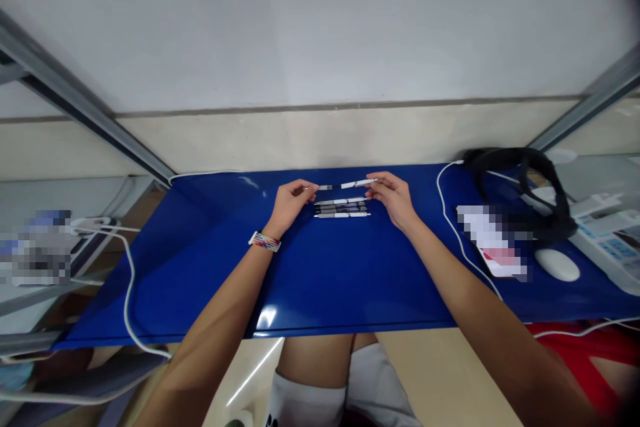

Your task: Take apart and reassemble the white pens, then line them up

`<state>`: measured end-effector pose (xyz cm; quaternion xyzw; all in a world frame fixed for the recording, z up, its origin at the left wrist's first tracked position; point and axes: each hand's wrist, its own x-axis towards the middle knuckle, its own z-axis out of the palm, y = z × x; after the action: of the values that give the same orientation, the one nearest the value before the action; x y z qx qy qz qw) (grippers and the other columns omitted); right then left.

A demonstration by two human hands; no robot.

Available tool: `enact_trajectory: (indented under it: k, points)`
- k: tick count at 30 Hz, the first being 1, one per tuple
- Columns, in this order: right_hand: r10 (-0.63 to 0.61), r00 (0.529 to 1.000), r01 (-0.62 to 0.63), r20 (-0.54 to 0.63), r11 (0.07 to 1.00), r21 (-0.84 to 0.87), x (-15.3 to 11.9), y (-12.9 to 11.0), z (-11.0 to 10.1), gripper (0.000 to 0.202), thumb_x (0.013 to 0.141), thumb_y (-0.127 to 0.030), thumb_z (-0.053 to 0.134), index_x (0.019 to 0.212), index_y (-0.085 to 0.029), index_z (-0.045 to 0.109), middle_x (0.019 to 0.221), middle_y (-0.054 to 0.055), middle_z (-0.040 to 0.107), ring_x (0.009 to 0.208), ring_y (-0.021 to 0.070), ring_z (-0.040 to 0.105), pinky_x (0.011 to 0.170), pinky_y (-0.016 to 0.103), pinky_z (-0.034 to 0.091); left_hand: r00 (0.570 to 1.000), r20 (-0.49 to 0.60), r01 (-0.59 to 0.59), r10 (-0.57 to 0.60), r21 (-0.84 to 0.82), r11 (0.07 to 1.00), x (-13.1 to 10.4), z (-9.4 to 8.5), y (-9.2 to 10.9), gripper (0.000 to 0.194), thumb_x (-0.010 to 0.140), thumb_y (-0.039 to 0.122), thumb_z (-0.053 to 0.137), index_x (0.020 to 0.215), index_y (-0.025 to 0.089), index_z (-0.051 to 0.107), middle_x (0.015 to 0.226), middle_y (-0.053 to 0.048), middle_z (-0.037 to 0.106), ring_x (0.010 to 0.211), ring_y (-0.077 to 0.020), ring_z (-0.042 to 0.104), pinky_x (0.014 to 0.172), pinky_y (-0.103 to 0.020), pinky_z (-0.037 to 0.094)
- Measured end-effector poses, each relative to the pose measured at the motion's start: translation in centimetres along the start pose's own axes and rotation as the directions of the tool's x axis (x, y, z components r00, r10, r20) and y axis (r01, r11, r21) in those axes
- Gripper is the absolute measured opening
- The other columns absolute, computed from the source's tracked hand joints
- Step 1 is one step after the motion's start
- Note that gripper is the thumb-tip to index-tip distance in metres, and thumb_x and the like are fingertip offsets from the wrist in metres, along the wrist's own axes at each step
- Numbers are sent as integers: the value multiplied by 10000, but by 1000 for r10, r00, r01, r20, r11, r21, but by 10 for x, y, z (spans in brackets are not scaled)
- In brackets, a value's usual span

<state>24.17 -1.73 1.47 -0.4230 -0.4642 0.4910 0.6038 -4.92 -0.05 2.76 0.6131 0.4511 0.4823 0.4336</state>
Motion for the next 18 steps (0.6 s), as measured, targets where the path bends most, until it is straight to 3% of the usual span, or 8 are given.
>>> enact_trajectory:
  k: [5,13,18]
  points:
    - [-32,990,43,137,996,-72,-6,-4,5,336,833,-520,932,1029,-263,840,853,32,812,842,241,811,831,412,651,999,45,-15,14,27,1000,-4,2,7,412,915,578,814,799,183,790,660,-23,699,616,-144,609,621,-279,467]
    - [-51,985,76,162,985,-153,-9,-6,6,386,843,-575,927,1070,-271,851,921,55,849,940,284,837,937,470,663,999,40,32,-37,130,991,-3,0,6,644,964,709,695,581,192,726,508,-27,615,500,-130,538,593,-287,423]
    - [-63,984,94,169,979,-179,-10,-3,7,397,850,-593,914,1068,-268,851,902,64,850,935,293,837,918,470,664,997,33,58,-63,147,987,-3,-1,8,705,964,737,674,506,202,632,491,-27,601,480,-120,512,588,-288,396]
